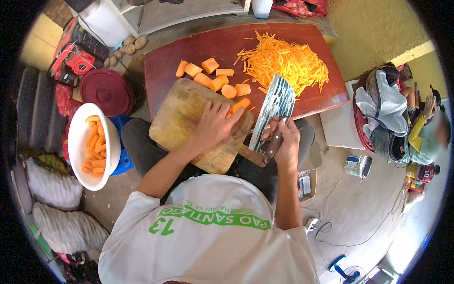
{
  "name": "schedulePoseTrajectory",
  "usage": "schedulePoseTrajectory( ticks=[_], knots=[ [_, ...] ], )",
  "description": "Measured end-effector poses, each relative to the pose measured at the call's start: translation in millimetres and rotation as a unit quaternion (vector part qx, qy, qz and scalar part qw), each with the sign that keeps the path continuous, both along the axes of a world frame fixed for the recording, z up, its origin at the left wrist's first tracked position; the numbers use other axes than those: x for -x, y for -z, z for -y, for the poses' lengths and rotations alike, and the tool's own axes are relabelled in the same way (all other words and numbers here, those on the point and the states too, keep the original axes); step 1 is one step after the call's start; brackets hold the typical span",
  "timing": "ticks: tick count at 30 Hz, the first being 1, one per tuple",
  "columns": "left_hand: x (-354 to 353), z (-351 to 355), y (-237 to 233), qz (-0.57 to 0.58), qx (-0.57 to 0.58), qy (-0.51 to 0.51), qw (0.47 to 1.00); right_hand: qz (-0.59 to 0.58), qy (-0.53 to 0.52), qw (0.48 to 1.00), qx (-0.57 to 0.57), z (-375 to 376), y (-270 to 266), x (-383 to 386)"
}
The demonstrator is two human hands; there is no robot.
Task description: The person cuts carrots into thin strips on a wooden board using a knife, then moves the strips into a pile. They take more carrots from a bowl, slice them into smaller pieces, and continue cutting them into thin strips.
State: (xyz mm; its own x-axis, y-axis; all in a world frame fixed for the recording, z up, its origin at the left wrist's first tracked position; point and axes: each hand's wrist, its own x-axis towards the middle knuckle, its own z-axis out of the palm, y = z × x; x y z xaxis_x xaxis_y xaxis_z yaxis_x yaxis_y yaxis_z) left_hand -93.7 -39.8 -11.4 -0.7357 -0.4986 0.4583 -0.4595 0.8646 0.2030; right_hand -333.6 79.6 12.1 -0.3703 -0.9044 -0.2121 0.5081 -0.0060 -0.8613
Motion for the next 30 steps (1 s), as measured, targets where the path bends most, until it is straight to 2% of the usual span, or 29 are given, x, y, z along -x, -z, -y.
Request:
schedulePoseTrajectory(
  ticks=[5, 10, 12, 15, 18, 21, 24, 27, 30],
  knots=[
    [10.4, 44.6, 2.6, 0.001, 0.044, -0.024, 0.999, -0.017, 0.007, 1.000, -0.006, -9.9, -9.2, -9.4],
    [-8.8, 42.9, 2.8, -0.100, -0.078, -0.095, 0.987, -0.036, -0.011, 0.999, -0.019, -18.0, -18.9, -15.7],
    [-24.3, 33.9, 2.3, -0.140, -0.123, -0.116, 0.976, 0.003, -0.049, 0.999, -0.022, -20.9, -31.5, -21.0],
    [-49.6, 16.9, -7.3, -0.103, -0.128, -0.153, 0.975, 0.021, -0.098, 0.995, -0.021, -16.2, -30.9, -29.5],
    [-72.4, 6.2, -0.6, -0.111, -0.142, -0.123, 0.976, 0.010, -0.133, 0.990, -0.035, -9.8, -35.6, -42.4],
    [-81.1, -7.6, -5.3, -0.127, -0.167, -0.138, 0.968, 0.036, -0.155, 0.986, -0.045, 1.9, -46.4, -59.9],
    [-80.8, -18.4, 4.4, -0.249, -0.261, -0.144, 0.922, -0.098, -0.193, 0.975, -0.055, 3.1, -43.1, -63.6],
    [-74.5, -31.0, 13.1, -0.440, -0.424, -0.143, 0.778, -0.236, -0.246, 0.938, -0.062, -1.8, -50.7, -60.4],
    [-66.9, -37.6, 6.5, -0.419, -0.345, -0.164, 0.824, -0.367, -0.284, 0.885, -0.045, 0.9, -62.1, -62.3]
  ],
)
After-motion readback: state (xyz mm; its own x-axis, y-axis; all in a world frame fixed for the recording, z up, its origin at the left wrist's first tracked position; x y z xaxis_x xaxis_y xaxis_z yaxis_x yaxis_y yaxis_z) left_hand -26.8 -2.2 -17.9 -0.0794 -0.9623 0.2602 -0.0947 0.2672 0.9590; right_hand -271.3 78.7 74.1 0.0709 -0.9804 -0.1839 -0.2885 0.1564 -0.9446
